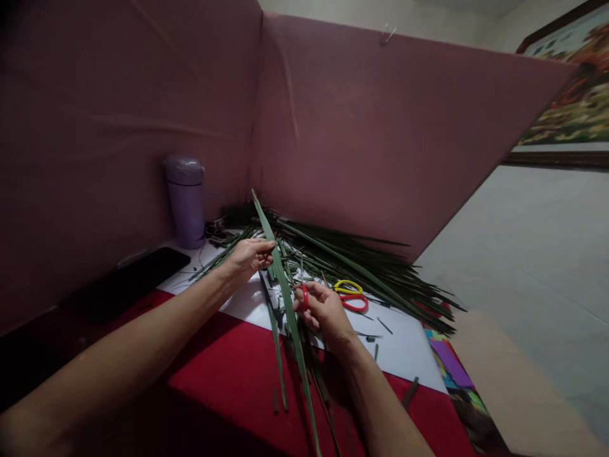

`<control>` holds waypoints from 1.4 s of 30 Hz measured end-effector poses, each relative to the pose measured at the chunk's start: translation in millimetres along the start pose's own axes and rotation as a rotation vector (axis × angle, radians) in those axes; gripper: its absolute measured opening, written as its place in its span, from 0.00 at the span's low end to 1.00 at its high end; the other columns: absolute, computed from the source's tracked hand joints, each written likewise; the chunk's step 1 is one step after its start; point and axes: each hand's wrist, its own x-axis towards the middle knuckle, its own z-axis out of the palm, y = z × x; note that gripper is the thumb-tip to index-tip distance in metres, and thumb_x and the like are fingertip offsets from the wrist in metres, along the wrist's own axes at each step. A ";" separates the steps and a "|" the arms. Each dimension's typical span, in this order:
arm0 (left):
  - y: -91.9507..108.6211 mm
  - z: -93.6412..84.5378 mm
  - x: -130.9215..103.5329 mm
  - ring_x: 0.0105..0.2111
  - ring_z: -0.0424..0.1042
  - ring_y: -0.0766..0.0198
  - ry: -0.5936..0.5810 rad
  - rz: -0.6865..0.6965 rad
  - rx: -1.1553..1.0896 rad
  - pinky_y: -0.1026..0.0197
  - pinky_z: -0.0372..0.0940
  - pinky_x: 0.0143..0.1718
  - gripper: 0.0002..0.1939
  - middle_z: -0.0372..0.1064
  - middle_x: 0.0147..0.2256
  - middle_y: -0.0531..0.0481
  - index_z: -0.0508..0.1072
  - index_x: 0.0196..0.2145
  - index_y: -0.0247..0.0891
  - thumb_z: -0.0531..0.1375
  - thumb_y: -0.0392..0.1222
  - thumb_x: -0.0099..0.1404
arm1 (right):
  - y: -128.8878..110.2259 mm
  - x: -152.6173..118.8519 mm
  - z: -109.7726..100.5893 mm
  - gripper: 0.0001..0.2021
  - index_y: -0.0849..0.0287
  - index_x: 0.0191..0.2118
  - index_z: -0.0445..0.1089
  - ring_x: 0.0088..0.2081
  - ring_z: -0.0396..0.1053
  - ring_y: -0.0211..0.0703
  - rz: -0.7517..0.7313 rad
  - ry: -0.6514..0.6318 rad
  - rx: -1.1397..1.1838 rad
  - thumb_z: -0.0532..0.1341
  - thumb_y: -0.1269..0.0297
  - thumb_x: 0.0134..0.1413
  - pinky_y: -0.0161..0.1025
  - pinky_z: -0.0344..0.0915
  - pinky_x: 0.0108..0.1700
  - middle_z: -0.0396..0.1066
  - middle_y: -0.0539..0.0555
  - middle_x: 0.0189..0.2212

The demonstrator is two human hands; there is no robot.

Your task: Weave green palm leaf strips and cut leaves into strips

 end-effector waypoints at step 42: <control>-15.3 16.5 -19.1 0.18 0.64 0.72 -0.180 -0.119 0.035 0.67 0.59 0.22 0.09 0.63 0.20 0.53 0.70 0.23 0.31 0.65 0.39 0.47 | -3.0 -2.8 12.7 0.15 0.59 0.31 0.65 0.17 0.46 0.28 -0.023 -0.044 0.010 0.63 0.52 0.44 0.29 0.42 0.19 0.54 0.43 0.17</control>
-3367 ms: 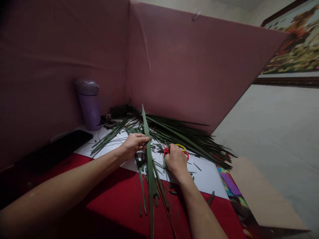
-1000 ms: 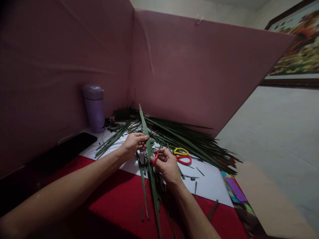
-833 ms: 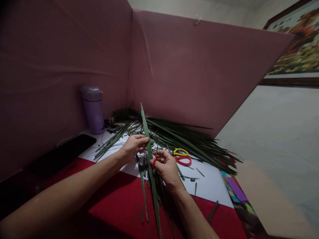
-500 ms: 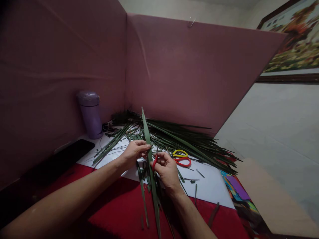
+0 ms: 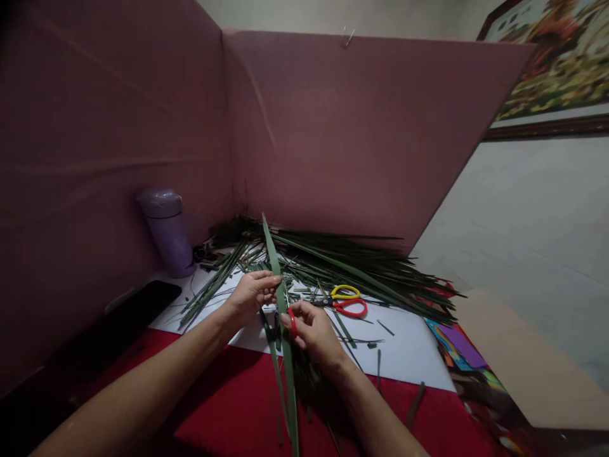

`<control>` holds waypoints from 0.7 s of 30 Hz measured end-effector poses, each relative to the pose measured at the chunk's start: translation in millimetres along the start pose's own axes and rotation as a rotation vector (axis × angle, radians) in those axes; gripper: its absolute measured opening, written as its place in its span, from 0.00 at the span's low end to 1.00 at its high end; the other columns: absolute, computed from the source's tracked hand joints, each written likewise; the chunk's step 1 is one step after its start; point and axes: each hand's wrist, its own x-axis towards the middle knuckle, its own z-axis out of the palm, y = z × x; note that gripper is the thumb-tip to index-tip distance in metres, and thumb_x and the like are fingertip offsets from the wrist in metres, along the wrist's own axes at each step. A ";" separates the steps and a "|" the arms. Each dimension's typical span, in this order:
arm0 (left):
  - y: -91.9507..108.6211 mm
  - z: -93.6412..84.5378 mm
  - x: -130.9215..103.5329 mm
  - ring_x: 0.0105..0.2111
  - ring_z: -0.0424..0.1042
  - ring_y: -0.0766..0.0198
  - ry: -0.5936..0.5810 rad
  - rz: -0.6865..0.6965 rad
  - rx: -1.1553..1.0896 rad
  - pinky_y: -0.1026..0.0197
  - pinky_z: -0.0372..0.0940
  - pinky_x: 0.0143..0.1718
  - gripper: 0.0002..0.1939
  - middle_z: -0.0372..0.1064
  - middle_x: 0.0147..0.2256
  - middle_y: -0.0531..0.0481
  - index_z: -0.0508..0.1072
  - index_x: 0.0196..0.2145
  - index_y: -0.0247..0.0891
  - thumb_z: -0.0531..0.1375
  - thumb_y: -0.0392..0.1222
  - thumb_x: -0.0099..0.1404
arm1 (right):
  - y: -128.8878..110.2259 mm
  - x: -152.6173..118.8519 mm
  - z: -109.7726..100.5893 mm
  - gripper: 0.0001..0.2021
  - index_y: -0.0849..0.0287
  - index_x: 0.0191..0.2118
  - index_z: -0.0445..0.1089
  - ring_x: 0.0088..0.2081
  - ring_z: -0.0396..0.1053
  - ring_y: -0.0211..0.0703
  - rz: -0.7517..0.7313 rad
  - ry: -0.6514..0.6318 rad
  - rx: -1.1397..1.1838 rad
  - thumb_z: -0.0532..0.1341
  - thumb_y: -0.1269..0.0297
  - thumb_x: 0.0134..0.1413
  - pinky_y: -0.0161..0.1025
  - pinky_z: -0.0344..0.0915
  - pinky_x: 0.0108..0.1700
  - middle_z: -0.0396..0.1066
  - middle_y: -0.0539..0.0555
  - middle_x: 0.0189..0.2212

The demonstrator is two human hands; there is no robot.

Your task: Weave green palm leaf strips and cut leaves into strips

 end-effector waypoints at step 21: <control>-1.1 -1.1 2.0 0.17 0.64 0.71 0.054 0.061 0.048 0.67 0.59 0.19 0.12 0.65 0.20 0.52 0.72 0.24 0.29 0.67 0.40 0.45 | -4.5 -0.3 -0.9 0.15 0.60 0.29 0.67 0.22 0.54 0.30 0.078 0.030 0.044 0.67 0.55 0.38 0.29 0.51 0.24 0.58 0.45 0.21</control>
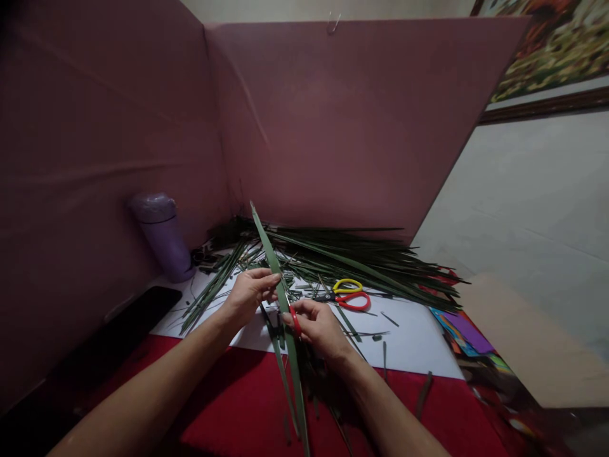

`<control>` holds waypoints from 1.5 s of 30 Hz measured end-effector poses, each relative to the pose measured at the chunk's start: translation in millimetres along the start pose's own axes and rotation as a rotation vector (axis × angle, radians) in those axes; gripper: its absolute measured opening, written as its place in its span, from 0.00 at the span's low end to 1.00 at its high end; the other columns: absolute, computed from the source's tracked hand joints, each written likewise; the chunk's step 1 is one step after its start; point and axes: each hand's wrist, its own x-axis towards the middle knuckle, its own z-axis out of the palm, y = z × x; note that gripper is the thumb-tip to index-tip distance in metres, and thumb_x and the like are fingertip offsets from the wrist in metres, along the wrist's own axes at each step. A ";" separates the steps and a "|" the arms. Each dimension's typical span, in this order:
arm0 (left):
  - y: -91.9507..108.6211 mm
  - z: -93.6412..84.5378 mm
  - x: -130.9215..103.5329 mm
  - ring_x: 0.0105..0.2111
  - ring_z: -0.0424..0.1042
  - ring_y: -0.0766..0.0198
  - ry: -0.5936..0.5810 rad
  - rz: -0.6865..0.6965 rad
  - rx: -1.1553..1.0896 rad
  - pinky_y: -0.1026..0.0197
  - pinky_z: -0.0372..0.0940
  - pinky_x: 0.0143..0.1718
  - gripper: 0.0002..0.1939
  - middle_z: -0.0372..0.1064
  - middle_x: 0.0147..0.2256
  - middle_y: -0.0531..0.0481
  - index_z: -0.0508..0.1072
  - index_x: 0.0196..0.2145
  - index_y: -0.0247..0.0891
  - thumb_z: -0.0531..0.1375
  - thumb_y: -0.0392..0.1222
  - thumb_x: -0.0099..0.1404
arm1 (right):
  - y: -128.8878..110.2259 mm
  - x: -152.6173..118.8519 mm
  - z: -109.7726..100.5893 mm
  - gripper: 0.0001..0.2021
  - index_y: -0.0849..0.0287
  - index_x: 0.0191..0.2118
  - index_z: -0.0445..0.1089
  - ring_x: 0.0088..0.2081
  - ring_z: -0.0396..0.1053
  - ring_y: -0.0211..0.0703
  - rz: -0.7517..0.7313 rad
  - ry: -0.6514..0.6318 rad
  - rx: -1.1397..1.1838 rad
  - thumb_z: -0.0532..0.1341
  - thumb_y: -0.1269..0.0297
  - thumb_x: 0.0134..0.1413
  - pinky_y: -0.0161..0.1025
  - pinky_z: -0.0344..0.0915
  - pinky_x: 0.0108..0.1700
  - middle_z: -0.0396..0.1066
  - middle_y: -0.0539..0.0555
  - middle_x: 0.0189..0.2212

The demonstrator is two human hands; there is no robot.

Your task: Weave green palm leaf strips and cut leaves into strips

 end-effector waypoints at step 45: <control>-0.9 5.2 -5.4 0.18 0.65 0.70 -0.087 0.011 0.017 0.65 0.61 0.21 0.10 0.66 0.23 0.51 0.72 0.28 0.30 0.65 0.35 0.45 | 11.8 8.3 -5.7 0.18 0.62 0.31 0.66 0.17 0.47 0.27 -0.078 0.022 0.008 0.68 0.54 0.37 0.29 0.45 0.20 0.53 0.41 0.14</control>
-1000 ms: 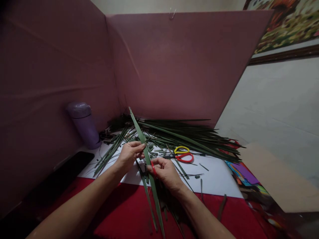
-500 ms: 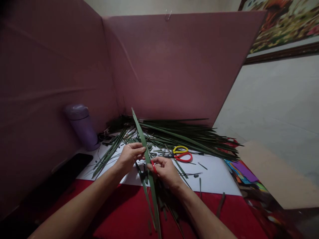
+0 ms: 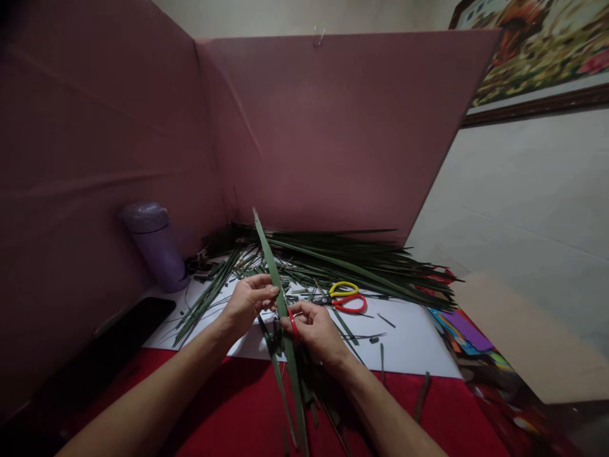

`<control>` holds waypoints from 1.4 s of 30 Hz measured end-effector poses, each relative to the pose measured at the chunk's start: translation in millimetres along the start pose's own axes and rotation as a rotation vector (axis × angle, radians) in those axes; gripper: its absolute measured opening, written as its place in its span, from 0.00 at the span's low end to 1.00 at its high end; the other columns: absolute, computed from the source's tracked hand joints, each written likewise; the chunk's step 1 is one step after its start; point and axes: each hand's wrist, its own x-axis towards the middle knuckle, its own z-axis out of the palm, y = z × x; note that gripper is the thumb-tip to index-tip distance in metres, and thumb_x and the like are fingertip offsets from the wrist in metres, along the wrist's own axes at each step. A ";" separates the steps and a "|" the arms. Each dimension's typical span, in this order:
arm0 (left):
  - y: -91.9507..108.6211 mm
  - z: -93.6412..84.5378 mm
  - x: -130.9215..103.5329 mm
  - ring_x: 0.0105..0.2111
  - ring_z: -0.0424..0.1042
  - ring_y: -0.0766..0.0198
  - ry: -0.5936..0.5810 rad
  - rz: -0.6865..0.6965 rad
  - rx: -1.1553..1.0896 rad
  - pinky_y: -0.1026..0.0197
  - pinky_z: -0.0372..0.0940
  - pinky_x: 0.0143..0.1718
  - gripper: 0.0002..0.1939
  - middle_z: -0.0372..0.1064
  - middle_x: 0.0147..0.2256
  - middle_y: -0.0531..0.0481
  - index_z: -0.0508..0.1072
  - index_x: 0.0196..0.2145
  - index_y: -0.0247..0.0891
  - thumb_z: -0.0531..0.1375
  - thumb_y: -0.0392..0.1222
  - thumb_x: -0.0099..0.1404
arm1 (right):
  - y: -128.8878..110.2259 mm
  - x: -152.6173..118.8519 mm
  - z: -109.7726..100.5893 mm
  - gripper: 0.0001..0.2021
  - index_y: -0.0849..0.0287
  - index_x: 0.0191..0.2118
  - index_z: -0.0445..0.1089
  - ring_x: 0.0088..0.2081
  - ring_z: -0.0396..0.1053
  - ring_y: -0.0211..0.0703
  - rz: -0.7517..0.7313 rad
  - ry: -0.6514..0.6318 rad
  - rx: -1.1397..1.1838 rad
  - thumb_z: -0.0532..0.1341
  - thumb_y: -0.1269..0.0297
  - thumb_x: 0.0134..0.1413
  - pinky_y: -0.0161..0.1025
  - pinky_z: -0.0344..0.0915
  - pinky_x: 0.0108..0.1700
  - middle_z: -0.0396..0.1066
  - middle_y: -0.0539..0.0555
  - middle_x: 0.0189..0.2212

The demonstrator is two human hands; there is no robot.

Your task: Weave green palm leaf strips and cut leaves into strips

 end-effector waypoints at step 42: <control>-2.5 3.5 -3.7 0.15 0.60 0.73 -0.148 -0.069 -0.026 0.68 0.56 0.19 0.16 0.58 0.16 0.59 0.71 0.33 0.32 0.66 0.33 0.43 | -1.7 1.3 -0.7 0.18 0.60 0.31 0.67 0.22 0.61 0.34 -0.031 0.030 0.037 0.67 0.52 0.37 0.32 0.55 0.24 0.64 0.47 0.19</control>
